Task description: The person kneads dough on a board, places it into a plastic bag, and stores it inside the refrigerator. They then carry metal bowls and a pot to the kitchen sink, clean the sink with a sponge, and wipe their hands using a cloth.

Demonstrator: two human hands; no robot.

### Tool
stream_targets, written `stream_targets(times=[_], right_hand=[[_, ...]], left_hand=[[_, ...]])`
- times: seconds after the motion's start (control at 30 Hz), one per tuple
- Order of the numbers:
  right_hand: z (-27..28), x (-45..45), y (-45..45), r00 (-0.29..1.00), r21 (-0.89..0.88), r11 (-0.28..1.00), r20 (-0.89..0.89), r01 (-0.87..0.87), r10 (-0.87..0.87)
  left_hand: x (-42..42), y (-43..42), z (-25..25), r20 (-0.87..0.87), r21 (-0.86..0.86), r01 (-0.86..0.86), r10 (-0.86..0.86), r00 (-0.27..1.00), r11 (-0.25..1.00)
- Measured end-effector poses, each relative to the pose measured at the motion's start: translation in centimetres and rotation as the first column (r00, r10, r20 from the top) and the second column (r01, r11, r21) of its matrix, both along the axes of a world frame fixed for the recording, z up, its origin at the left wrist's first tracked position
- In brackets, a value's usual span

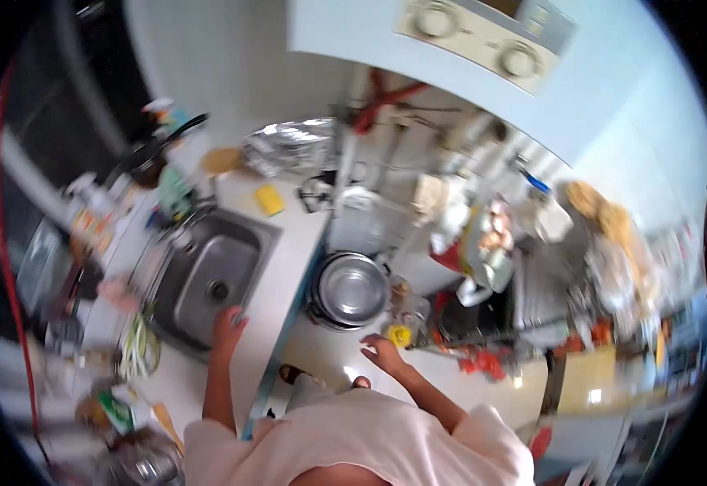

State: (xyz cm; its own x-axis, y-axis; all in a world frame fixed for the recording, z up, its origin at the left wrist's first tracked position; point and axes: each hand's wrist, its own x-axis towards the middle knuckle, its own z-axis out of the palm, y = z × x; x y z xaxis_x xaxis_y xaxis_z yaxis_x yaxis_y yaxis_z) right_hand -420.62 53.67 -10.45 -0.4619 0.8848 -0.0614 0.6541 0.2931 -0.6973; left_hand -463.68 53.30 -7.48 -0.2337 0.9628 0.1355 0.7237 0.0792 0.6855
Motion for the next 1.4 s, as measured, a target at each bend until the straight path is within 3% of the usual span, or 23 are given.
stream_targets(times=[0.07, 0.13, 0.17, 0.23, 0.37, 0.47, 0.57, 0.67, 0.73, 0.77, 0.87, 0.93, 1.0, 1.07, 1.13, 1.2, 1.23, 1.33, 1.4], right_hand=[[-0.2, 1.8, -0.4, 0.999, -0.018, 1.0, -0.031, -0.018, 0.018], [2.0, 3.0, -0.8, 0.999, 0.02, 0.999, 0.016, -0.047, 0.046], [2.7, 3.5, -0.9, 1.0, -0.002, 1.0, 0.007, -0.021, 0.021], [3.1, 4.7, -2.1, 0.999, -0.046, 0.998, 0.006, 0.038, -0.038], [2.2, 5.1, -3.6, 0.999, -0.128, 0.992, 0.042, 0.01, -0.004], [2.0, 3.1, -3.2, 1.0, -0.153, 0.988, 0.006, 0.025, -0.024], [2.6, -0.7, -2.4, 0.996, -0.13, 0.991, -0.068, 0.042, -0.051], [2.9, -4.2, -1.4, 0.996, -0.171, 0.985, -0.083, 0.022, -0.037], [1.6, -5.5, -0.6, 0.99, -0.168, 0.986, -0.14, 0.004, -0.028], [1.3, -6.2, -0.3, 0.989, -0.182, 0.983, -0.147, -0.009, -0.018], [1.6, -8.3, -0.2, 0.997, -0.218, 0.975, -0.078, -0.035, 0.018], [2.0, -9.2, 0.2, 0.997, -0.229, 0.971, -0.049, -0.065, 0.055], [0.8, -9.3, 0.7, 0.992, -0.211, 0.971, -0.085, -0.108, 0.092], [-0.3, -9.6, 1.5, 0.988, -0.199, 0.969, -0.078, -0.146, 0.133], [-0.4, -10.3, 2.5, 0.985, -0.23, 0.958, -0.024, -0.173, 0.172], [-0.5, -11.5, 3.3, 0.968, -0.182, 0.951, -0.052, -0.251, 0.245], [2.2, -13.4, 3.4, 0.959, -0.103, 0.956, 0.041, -0.276, 0.282], [2.7, -15.5, 4.7, 0.944, -0.122, 0.936, -0.046, -0.33, 0.327], [2.7, -16.8, 5.6, 0.946, -0.194, 0.926, -0.092, -0.323, 0.31]], left_hand=[[2.7, 1.6, 6.2, 0.041, 0.046, -0.114, 0.113, 0.993, 0.992], [2.3, 4.5, 8.0, 0.032, 0.212, -0.141, 0.137, 0.99, 0.967], [1.5, 6.6, 8.8, -0.16, 0.41, -0.091, 0.17, 0.972, 0.907], [0.2, 9.6, 13.6, -0.274, 0.55, -0.054, 0.241, 0.931, 0.834], [-6.3, 15.1, 18.0, -0.277, 0.661, -0.129, 0.4, 0.874, 0.74], [-11.3, 18.6, 19.6, -0.309, 0.489, -0.29, 0.474, 0.825, 0.823], [-14.7, 21.6, 18.4, -0.23, 0.341, -0.31, 0.399, 0.888, 0.887], [-16.5, 24.1, 15.9, -0.165, 0.337, -0.369, 0.44, 0.883, 0.866], [-15.8, 23.9, 15.7, -0.092, 0.428, -0.4, 0.48, 0.872, 0.81], [-15.3, 23.5, 16.5, 0.013, 0.312, -0.459, 0.48, 0.877, 0.832], [-15.0, 21.9, 16.1, -0.116, 0.43, -0.364, 0.45, 0.885, 0.827], [-13.8, 17.9, 17.0, -0.076, 0.522, -0.285, 0.376, 0.923, 0.804], [-13.8, 12.3, 17.6, -0.147, 0.591, -0.288, 0.452, 0.88, 0.754], [-17.2, 5.1, 15.0, -0.291, 0.588, -0.529, 0.77, 0.567, 0.612], [-20.7, 1.3, 12.3, -0.296, 0.622, -0.56, 0.826, 0.479, 0.548], [-24.3, -0.5, 9.2, -0.328, 0.586, -0.425, 0.681, 0.655, 0.69], [-25.3, -1.0, 8.4, -0.338, 0.566, -0.346, 0.594, 0.73, 0.748], [-23.8, -0.5, 11.6, -0.085, 0.747, -0.432, 0.718, 0.691, 0.505], [-22.1, -0.8, 14.1, 0.342, 0.542, -0.675, 0.603, 0.721, 0.5]])
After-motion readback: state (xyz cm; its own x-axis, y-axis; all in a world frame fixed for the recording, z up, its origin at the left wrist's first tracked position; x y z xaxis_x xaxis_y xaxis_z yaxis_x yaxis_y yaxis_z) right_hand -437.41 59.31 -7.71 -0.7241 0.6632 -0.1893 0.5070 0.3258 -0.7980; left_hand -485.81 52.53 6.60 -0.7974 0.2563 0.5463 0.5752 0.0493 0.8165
